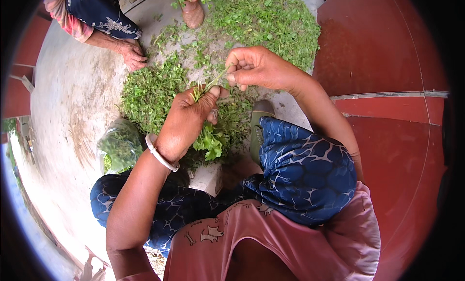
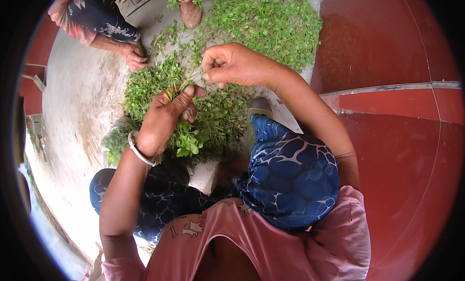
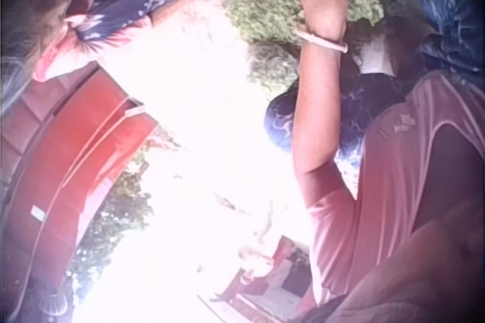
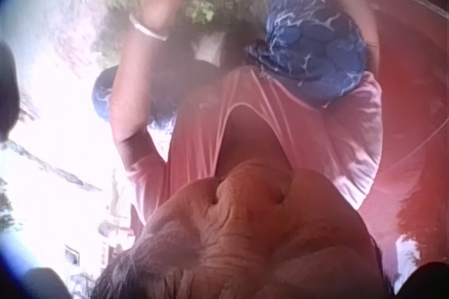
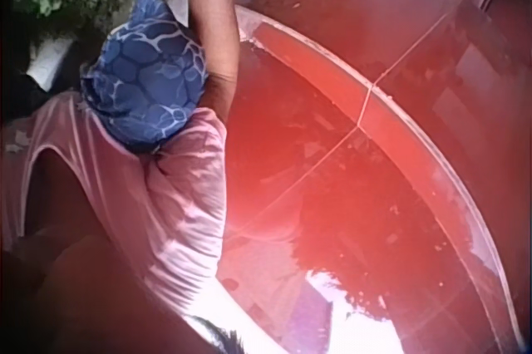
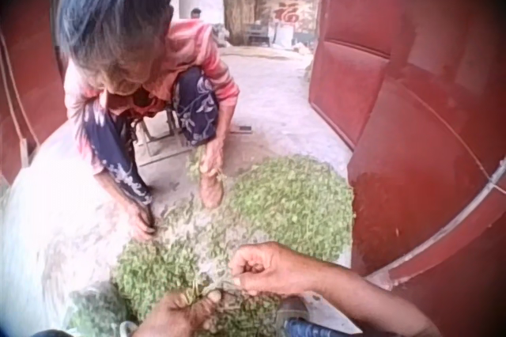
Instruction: The person sits on the floor and sorts through a large pile of green leafy herbs, picking up stems and separating leaves by hand. They place the separated leaves into a plastic bag while discarding stems onto the floor.
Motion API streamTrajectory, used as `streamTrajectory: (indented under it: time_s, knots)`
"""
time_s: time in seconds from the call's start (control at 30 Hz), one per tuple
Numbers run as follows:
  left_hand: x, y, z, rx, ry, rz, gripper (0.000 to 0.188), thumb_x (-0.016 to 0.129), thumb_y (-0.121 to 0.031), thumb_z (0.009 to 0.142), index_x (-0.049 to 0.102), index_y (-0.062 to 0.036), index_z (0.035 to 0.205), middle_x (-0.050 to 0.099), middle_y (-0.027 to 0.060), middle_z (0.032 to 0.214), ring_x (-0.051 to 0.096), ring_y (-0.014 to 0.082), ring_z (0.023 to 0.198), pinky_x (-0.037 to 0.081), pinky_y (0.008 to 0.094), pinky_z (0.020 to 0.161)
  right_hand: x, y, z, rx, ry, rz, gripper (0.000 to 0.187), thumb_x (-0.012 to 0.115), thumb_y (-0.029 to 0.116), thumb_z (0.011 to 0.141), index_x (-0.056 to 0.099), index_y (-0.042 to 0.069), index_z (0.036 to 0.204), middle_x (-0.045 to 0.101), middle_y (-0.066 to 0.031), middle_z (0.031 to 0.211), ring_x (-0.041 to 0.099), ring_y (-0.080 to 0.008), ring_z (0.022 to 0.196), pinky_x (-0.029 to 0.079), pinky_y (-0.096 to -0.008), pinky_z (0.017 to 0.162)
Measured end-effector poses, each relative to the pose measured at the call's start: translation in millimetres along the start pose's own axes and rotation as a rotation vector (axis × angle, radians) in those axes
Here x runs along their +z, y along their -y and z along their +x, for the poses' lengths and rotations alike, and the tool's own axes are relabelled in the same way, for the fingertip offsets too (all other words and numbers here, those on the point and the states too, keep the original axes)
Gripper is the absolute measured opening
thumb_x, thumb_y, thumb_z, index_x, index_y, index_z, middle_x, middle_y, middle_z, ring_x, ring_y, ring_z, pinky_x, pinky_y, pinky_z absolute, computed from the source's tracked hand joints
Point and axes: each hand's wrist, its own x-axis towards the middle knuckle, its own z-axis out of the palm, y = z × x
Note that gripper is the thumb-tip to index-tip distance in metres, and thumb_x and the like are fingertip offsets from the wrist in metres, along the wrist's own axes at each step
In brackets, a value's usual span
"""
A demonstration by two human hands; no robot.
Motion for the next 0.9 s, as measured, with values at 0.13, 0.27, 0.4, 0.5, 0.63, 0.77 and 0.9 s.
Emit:
streamTrajectory:
  time_s: [0.13,0.27,0.4,0.5,0.63,0.77,0.9]
  knots:
    - [-7,7,-6,-0.079,-0.033,-0.105,0.026,0.051,-0.027,0.094,0.058,-0.0027,0.087,0.048,-0.0003,0.060,0.043,0.0089,0.053,0.038,0.0238,0.053,-16,-42,13,0.131,-0.291,0.048,0.008,0.059,0.012,0.085,0.058,0.006,0.089,0.060,-0.0003,0.078,0.053,-0.0059,0.064,0.045,-0.0227,0.059]
    - [0,-5,-9,-0.178,-0.102,-0.185,0.026,0.050,-0.028,0.094,0.056,-0.0039,0.086,0.043,-0.0007,0.056,0.040,0.0092,0.047,0.039,0.0253,0.047,-57,-187,4,0.271,-0.579,-0.467,0.018,0.061,0.022,0.084,0.058,0.006,0.092,0.063,-0.0055,0.081,0.061,-0.0163,0.068,0.048,-0.0303,0.059]
    - [-9,-3,-15,-0.170,-0.168,-0.103,0.024,0.057,-0.027,0.091,0.054,-0.0035,0.090,0.044,-0.0029,0.060,0.041,0.0075,0.048,0.040,0.0243,0.045,-7,-214,2,0.430,-0.560,-0.947,0.020,0.062,0.024,0.080,0.058,0.006,0.089,0.063,-0.0130,0.082,0.062,-0.0303,0.074,0.049,-0.0381,0.063]
    - [-2,-5,-14,-0.151,-0.197,-0.100,0.018,0.062,-0.007,0.084,0.054,-0.0019,0.099,0.042,-0.0053,0.062,0.039,0.0041,0.051,0.036,0.0213,0.044,5,-237,0,0.337,-0.677,-1.081,0.019,0.062,0.023,0.078,0.059,0.007,0.086,0.062,-0.0146,0.081,0.061,-0.0333,0.075,0.048,-0.0401,0.065]
    - [-4,3,-14,-0.098,-0.130,-0.011,0.036,0.053,0.009,0.074,0.054,-0.0006,0.109,0.036,-0.0079,0.061,0.033,0.0024,0.053,0.030,0.0189,0.047,-13,-247,-6,0.327,-0.547,-0.755,0.018,0.062,0.019,0.079,0.059,0.006,0.092,0.061,-0.0096,0.079,0.060,-0.0243,0.069,0.048,-0.0356,0.061]
    - [-7,9,-19,-0.039,-0.221,0.121,0.028,0.055,0.007,0.075,0.057,-0.0006,0.102,0.042,-0.0080,0.061,0.035,0.0022,0.054,0.032,0.0183,0.049,-28,-189,-17,0.343,-0.423,0.289,0.015,0.060,0.017,0.083,0.059,0.007,0.095,0.057,0.0029,0.077,0.057,-0.0077,0.065,0.042,-0.0218,0.053]
    - [-1,11,-15,0.012,-0.304,0.159,0.014,0.055,0.002,0.080,0.060,0.0002,0.093,0.050,-0.0057,0.065,0.041,0.0019,0.057,0.035,0.0181,0.050,-40,-183,-35,0.382,-0.548,0.030,0.015,0.059,0.015,0.084,0.059,0.004,0.094,0.059,-0.0007,0.079,0.058,-0.0074,0.063,0.042,-0.0221,0.051]
